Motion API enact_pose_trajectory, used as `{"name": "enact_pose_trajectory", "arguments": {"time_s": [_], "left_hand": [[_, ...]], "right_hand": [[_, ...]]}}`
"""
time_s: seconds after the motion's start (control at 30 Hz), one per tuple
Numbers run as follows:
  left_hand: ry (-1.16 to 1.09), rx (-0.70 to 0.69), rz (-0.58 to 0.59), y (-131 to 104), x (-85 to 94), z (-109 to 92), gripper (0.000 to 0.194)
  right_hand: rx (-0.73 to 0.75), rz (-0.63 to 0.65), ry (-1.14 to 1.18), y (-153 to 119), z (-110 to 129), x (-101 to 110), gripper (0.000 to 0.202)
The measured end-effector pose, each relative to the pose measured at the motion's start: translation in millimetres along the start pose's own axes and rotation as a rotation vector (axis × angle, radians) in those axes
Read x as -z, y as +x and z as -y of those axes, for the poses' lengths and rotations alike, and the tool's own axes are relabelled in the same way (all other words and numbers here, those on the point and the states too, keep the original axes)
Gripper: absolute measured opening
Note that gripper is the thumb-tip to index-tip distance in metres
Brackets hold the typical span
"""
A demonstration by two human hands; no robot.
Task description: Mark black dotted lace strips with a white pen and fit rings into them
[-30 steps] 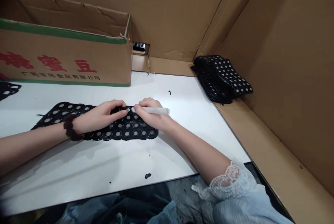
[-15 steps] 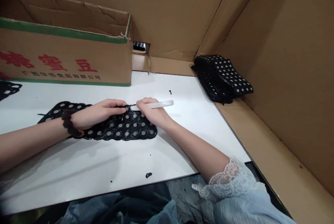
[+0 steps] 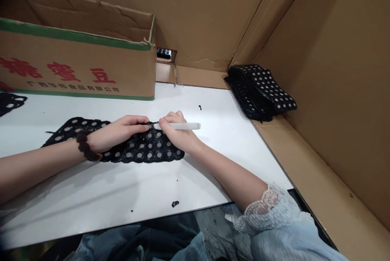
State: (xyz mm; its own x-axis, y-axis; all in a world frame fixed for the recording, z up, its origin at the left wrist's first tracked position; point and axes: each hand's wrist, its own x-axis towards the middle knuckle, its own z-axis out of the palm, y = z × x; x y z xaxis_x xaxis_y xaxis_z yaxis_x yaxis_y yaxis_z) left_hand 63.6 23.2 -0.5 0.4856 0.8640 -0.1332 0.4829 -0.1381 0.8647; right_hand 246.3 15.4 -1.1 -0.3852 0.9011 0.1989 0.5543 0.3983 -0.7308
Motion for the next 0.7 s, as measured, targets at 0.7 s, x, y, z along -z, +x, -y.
{"name": "enact_pose_trajectory", "arguments": {"time_s": [0.7], "left_hand": [[0.295,-0.154,-0.037,-1,4.4,3,0.030]], "right_hand": [[0.025,0.062,0.101,8,-11,10,0.033]]}}
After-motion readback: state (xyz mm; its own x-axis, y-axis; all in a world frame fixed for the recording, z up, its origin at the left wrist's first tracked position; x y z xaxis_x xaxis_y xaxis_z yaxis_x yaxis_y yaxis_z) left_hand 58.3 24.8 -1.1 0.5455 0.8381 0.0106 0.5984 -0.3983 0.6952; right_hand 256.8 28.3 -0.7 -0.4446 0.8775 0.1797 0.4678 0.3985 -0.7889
